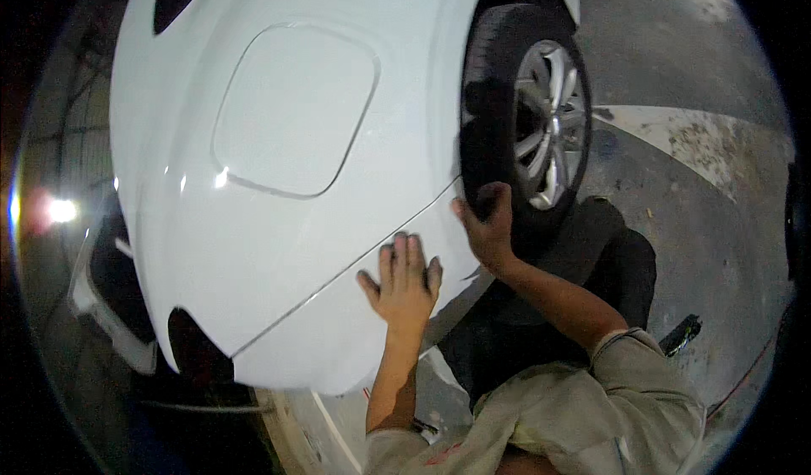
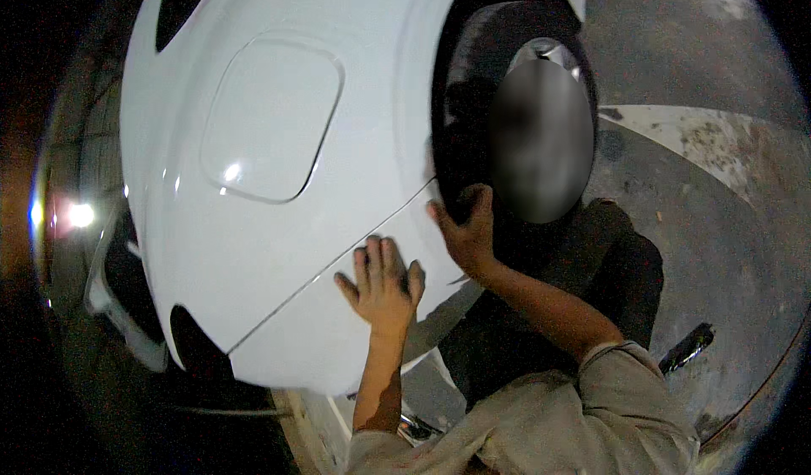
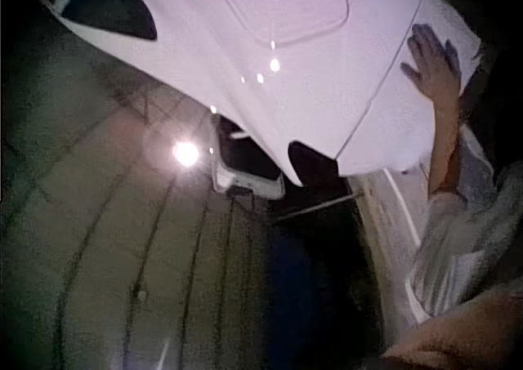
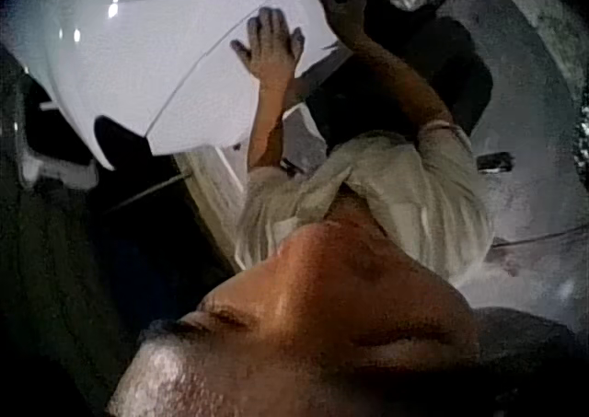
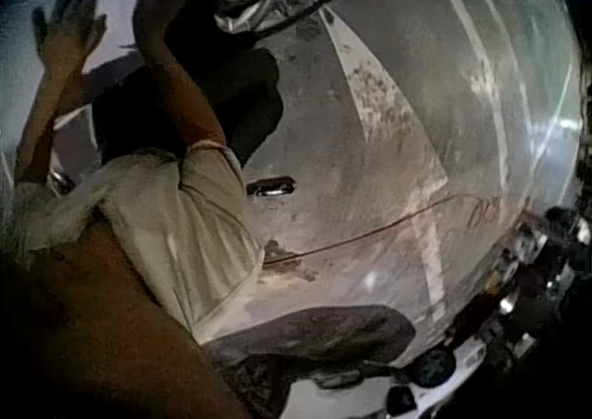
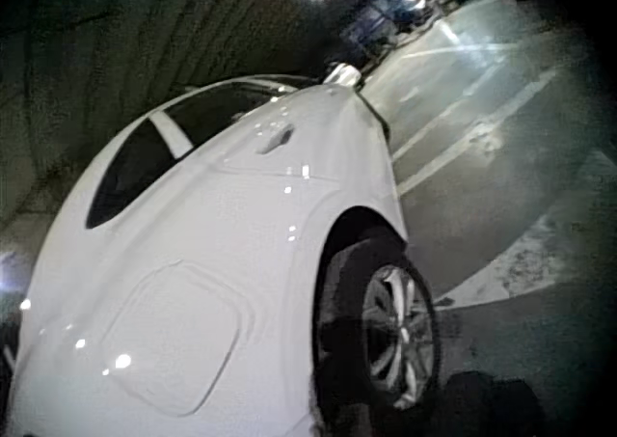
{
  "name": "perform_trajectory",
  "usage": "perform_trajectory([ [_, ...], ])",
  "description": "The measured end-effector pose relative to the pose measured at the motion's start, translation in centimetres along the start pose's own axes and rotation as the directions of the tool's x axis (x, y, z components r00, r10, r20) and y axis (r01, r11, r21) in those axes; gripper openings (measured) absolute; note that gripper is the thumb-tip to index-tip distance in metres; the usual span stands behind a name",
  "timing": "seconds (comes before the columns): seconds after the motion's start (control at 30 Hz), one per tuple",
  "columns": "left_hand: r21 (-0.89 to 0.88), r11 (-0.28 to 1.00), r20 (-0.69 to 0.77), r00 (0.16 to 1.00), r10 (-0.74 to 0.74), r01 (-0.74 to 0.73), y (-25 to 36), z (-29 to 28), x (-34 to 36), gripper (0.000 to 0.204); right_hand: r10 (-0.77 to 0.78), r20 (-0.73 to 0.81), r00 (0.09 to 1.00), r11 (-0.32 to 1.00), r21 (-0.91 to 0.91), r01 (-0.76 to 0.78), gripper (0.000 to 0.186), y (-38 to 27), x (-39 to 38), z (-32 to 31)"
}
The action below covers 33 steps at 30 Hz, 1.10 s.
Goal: The person prepares a tube of adhesive and applies it to the mounting edge of a white car bumper. They then position the bumper against the rear of a white sedan, aligning it with the taillights and body panels. The person presses the bumper into place and smooths the surface to ensure proper adhesion.
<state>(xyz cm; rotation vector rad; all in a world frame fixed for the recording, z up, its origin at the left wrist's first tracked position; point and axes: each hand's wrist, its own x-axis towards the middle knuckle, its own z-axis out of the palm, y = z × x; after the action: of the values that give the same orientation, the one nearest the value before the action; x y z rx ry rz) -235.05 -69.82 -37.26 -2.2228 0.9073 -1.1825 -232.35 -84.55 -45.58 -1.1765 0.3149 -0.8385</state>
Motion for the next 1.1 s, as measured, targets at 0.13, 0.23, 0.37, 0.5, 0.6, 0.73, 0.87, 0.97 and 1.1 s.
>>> perform_trajectory([
  [0.13,0.010,1.000,0.023,1.000,-0.018,0.018,0.1,-0.2,-0.4,0.052,-0.534,-0.419,0.734,0.839,-0.161,0.519,0.035,-3.5,5.1,-3.0],
  [0.23,0.017,1.000,0.046,0.999,-0.013,0.012,0.0,-0.3,-0.9,0.052,-0.652,-0.569,0.502,0.710,-0.225,0.667,0.036,-8.0,7.6,-3.7],
  [0.37,0.016,1.000,0.041,0.999,0.009,-0.009,0.1,-0.6,-0.2,0.054,-0.850,-0.363,0.383,0.495,-0.298,0.816,0.049,-5.3,7.8,-1.7],
  [0.5,-0.009,0.999,0.066,0.997,0.035,-0.035,0.1,-0.6,-0.2,0.054,-0.755,-0.283,0.592,0.656,-0.301,0.693,0.072,-4.5,8.0,3.9],
  [0.6,-0.025,0.999,0.066,0.997,0.030,-0.029,0.5,0.1,0.2,0.054,-0.782,-0.286,0.554,0.622,-0.288,0.728,0.068,-4.4,8.8,4.3],
  [0.73,-0.057,0.997,0.033,0.998,0.061,-0.059,0.3,-0.5,0.5,0.046,-0.736,-0.369,0.567,0.676,-0.400,0.618,0.046,-6.4,7.6,2.0],
  [0.87,-0.470,0.882,-0.107,0.994,-0.018,-0.034,-1.3,-0.4,-1.0,0.038,-0.775,-0.428,0.465,0.616,-0.346,0.708,0.045,-8.0,6.5,1.1],
  [0.97,-0.552,0.831,-0.036,0.998,0.058,-0.068,-0.9,-1.5,0.9,0.039,-0.760,-0.418,0.498,0.633,-0.303,0.712,0.044,-6.7,8.9,3.5],
  [1.1,-0.439,0.896,-0.078,0.996,0.036,-0.067,0.4,-1.6,1.5,0.014,-0.743,-0.297,0.600,0.670,-0.316,0.672,0.033,-3.9,10.9,1.3],
])
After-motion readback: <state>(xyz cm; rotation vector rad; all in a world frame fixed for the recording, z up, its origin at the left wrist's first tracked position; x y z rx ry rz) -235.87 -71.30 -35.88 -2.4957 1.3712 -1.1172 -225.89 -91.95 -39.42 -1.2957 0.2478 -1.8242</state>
